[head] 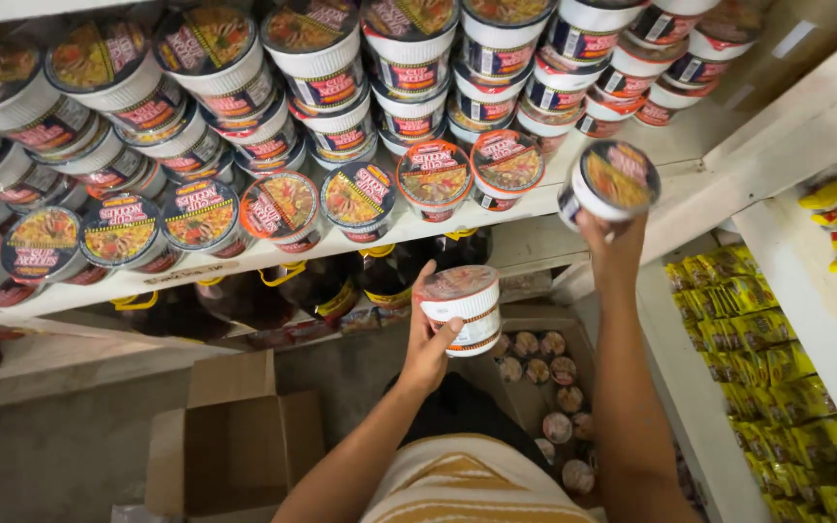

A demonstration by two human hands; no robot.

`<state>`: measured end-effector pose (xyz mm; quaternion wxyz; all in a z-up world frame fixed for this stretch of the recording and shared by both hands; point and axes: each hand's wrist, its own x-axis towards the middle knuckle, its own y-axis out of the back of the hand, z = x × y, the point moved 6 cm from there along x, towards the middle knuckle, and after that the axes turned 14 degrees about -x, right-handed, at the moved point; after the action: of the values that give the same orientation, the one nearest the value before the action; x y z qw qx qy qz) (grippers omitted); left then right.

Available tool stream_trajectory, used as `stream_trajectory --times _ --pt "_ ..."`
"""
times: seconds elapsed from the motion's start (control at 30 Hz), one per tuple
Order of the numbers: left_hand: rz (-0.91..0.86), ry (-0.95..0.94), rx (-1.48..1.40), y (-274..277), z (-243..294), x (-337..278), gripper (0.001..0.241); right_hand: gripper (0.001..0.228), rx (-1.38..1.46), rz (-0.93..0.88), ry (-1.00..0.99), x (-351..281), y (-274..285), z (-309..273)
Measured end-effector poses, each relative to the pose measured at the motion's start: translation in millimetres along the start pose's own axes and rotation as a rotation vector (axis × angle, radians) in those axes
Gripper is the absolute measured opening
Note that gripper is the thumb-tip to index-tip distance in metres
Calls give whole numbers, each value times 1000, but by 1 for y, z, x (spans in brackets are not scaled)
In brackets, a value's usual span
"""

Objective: Transferring cup noodle products from a shipping box on the floor to display shelves in a grocery store.

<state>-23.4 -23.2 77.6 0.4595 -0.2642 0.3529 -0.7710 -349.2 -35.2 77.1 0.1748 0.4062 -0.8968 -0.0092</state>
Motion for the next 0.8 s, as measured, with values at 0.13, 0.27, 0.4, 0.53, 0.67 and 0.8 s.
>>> stream_trajectory --times 0.13,0.27,0.4,0.53,0.67,0.8 --pt "-27 -20 51 -1 -5 -1 99 75 -182 41 131 43 -7 18" --pt "-15 1 80 6 -5 -6 99 81 -455 42 131 54 -20 38" --pt "24 24 57 12 -7 -8 99 86 -685 69 166 58 -21 60" --pt "38 40 63 12 -8 -11 100 89 -714 37 264 58 -22 66" --pt "17 33 115 8 -6 -11 101 85 -742 -11 257 59 -22 61" --pt "25 43 141 8 -4 -13 102 87 -773 -11 309 60 -18 66"
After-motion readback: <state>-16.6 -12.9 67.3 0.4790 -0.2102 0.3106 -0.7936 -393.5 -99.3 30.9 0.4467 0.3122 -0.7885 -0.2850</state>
